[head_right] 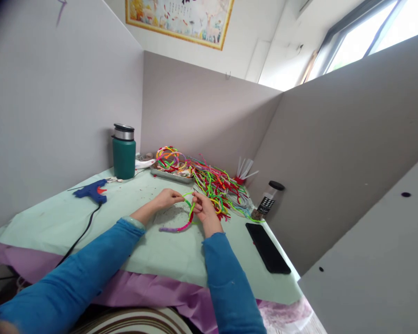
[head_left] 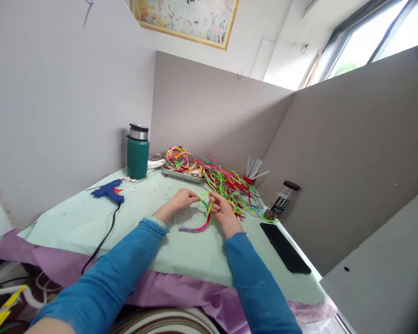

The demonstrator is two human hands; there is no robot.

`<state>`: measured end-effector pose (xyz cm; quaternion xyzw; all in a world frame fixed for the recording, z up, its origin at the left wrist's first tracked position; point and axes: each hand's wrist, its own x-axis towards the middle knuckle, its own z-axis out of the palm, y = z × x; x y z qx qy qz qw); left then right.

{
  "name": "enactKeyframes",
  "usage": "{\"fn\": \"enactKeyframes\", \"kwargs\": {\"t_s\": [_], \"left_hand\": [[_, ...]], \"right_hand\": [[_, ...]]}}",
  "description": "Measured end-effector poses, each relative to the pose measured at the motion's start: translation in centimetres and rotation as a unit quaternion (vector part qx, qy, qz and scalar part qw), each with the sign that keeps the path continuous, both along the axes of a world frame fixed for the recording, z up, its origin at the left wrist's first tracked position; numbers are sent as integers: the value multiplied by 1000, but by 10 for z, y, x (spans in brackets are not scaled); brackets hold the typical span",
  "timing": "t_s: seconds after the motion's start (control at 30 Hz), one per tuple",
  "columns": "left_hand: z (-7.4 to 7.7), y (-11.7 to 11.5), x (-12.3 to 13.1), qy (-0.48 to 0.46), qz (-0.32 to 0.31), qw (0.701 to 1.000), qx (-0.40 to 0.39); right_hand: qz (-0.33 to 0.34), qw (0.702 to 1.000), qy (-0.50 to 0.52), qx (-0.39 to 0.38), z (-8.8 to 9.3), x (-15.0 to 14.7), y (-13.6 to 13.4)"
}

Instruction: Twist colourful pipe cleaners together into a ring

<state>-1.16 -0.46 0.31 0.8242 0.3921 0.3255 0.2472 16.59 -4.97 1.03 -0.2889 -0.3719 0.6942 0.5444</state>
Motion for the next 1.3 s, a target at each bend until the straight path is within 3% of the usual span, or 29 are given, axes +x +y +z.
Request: {"fn": "enactKeyframes", "kwargs": {"t_s": [0.17, 0.43, 0.6, 0.77, 1.0, 1.2, 1.3], "left_hand": [[4, -8, 2, 11, -16, 1000, 3], [3, -10, 4, 15, -48, 999, -5], [4, -11, 5, 15, -81, 997, -12], [9, -14, 4, -8, -88, 995, -42], [16, -16, 3, -44, -69, 994, -69], [17, -16, 3, -68, -70, 991, -90], [17, -16, 3, -81, -59, 990, -102]], "right_hand": [[-1, 997, 64, -43, 0, 1, 1], [-20, 997, 59, -42, -4, 4, 5], [-89, 992, -86, -7, -8, 2, 6], [-178, 953, -240, 45, -9, -6, 2], [-245, 907, -330, 92, -14, -5, 5], [-296, 812, -461, 202, -21, -1, 12], [-293, 791, -491, 217, -23, -1, 14]]}}
